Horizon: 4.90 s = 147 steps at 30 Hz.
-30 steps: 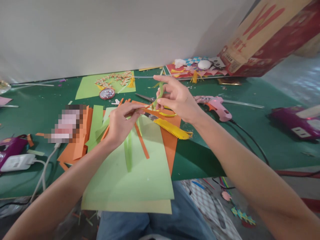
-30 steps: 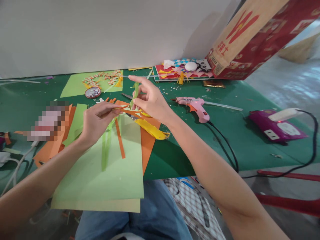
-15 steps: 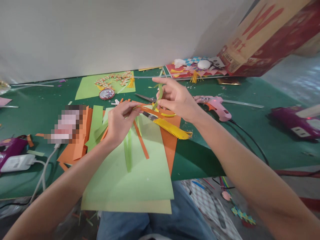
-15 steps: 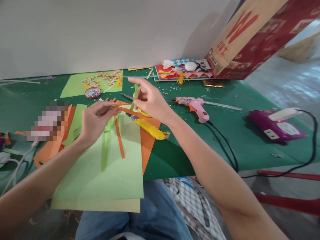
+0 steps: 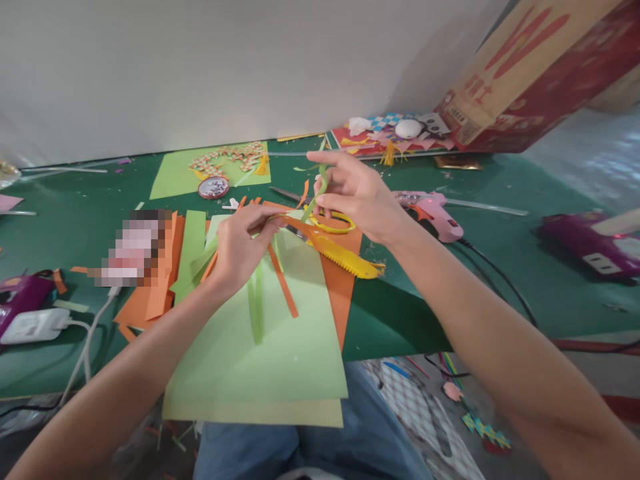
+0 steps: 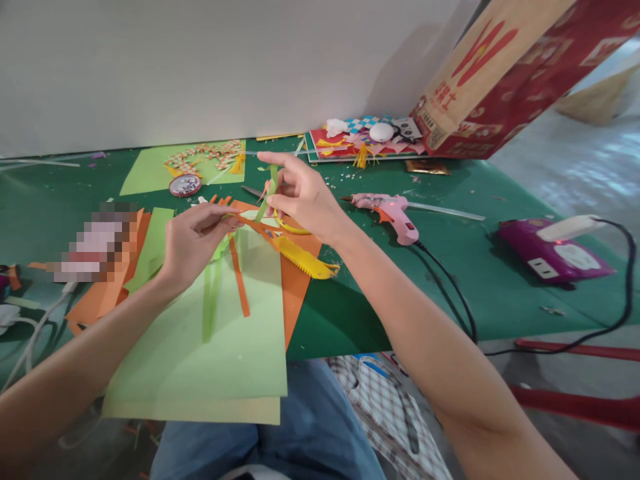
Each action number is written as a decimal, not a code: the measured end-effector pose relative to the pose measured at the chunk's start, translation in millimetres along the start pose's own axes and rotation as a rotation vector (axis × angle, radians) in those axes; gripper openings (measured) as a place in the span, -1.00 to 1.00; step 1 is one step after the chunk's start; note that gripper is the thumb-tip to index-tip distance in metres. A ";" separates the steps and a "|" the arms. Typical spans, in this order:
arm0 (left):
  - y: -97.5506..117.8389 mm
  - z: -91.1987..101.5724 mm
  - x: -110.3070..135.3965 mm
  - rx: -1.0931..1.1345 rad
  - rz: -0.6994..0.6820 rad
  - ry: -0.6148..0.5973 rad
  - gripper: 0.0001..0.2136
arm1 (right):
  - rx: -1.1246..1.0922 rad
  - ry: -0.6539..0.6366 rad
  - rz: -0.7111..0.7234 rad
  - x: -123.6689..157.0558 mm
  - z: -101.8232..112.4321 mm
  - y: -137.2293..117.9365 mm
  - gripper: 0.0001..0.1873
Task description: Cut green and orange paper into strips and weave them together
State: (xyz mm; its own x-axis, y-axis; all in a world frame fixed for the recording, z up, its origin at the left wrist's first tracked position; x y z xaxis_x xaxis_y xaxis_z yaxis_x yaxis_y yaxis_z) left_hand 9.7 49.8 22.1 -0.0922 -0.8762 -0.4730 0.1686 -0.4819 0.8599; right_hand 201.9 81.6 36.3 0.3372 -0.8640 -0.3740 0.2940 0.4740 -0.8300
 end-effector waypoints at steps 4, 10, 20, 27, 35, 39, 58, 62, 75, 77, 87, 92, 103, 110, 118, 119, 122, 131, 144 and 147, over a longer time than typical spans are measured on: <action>0.3 -0.9 0.3 -0.031 0.003 -0.015 -0.93 | -0.002 -0.008 0.004 0.3 -2.8 -0.6 -0.42; 0.9 -2.0 0.1 -0.009 0.018 -0.032 -0.92 | 0.031 0.018 0.013 0.3 -3.3 -2.5 -0.45; -1.8 -3.9 -0.6 0.091 0.093 0.007 -0.97 | 0.082 0.038 0.009 0.7 -3.9 -1.8 -0.43; -3.2 -3.6 -1.1 0.127 0.099 0.015 -0.95 | 0.170 0.079 0.064 0.9 -4.4 -1.4 -0.46; -7.8 -1.9 -1.5 0.141 0.114 0.010 -0.86 | 0.189 0.083 0.073 0.5 -4.9 1.4 -0.49; -10.4 -0.8 -1.8 0.129 0.102 0.018 -0.83 | 0.165 0.110 0.063 -0.1 -2.3 1.3 -0.49; -2.8 -5.6 0.9 0.205 0.179 -0.054 -0.85 | 0.009 0.044 0.000 0.1 -2.2 -1.5 -0.52; 0.2 -5.8 0.0 0.216 0.177 -0.048 -0.86 | 0.046 0.044 -0.005 1.5 -4.4 -7.1 -0.55; 3.5 -7.0 -1.3 0.324 0.252 -0.055 -0.81 | -0.091 0.003 -0.035 3.1 -10.3 -5.4 -0.35; 3.3 -6.8 -1.3 0.324 0.255 -0.038 -0.84 | -0.125 0.019 -0.056 2.5 -9.0 -2.2 -0.31; -6.2 -5.5 -2.8 0.321 0.319 -0.025 -0.87 | -0.474 -0.087 -0.150 1.0 -0.1 -2.8 -0.40; -5.0 -7.1 -2.4 0.348 0.338 -0.035 -0.89 | -0.638 -0.226 -0.197 5.0 -13.0 -8.1 -0.30; -4.9 -6.8 -1.7 0.260 0.325 -0.030 -0.82 | -0.548 -0.210 -0.183 4.5 -17.6 -1.8 -0.30; 6.3 -3.7 1.3 -0.226 -0.259 -0.080 -0.90 | -0.356 -0.045 -0.099 0.5 -6.0 0.8 -0.27; 8.1 -2.4 1.3 -0.374 -0.286 -0.027 -0.85 | -0.243 -0.072 -0.088 2.3 -12.0 0.0 -0.17; 7.8 -2.0 1.4 -0.359 -0.256 -0.012 -0.86 | -0.248 -0.068 -0.098 2.6 -11.9 -0.7 -0.17; 6.8 -1.7 2.4 -0.302 -0.154 0.003 -0.90 | -0.280 -0.056 -0.148 3.6 -11.4 -2.6 -0.16; 4.1 -1.3 2.3 -0.123 0.018 0.005 -0.88 | -0.253 0.013 -0.135 0.5 -4.7 1.7 -0.18; 5.6 0.9 -2.8 0.095 0.083 0.144 -0.91 | -0.065 0.047 -0.057 2.5 -0.1 0.2 -0.26; 4.4 1.3 -1.8 0.052 0.053 0.103 -0.90 | -0.072 0.073 -0.027 0.8 1.8 1.5 -0.25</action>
State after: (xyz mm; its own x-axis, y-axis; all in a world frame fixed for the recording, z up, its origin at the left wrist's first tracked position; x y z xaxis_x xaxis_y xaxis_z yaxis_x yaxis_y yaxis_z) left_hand 9.3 49.2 26.9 0.0170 -0.8969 -0.4419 0.1194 -0.4369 0.8915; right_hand 204.3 82.0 35.5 0.2634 -0.8874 -0.3783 0.2359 0.4395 -0.8667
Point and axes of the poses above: each hand's wrist, its own x-axis away from the middle knuckle, its own z-axis out of the back of the hand, y = z × x, the point moved 3 cm from there along -x, towards the middle knuckle, and after that the axes turned 9 degrees about x, right-handed, at the moved point
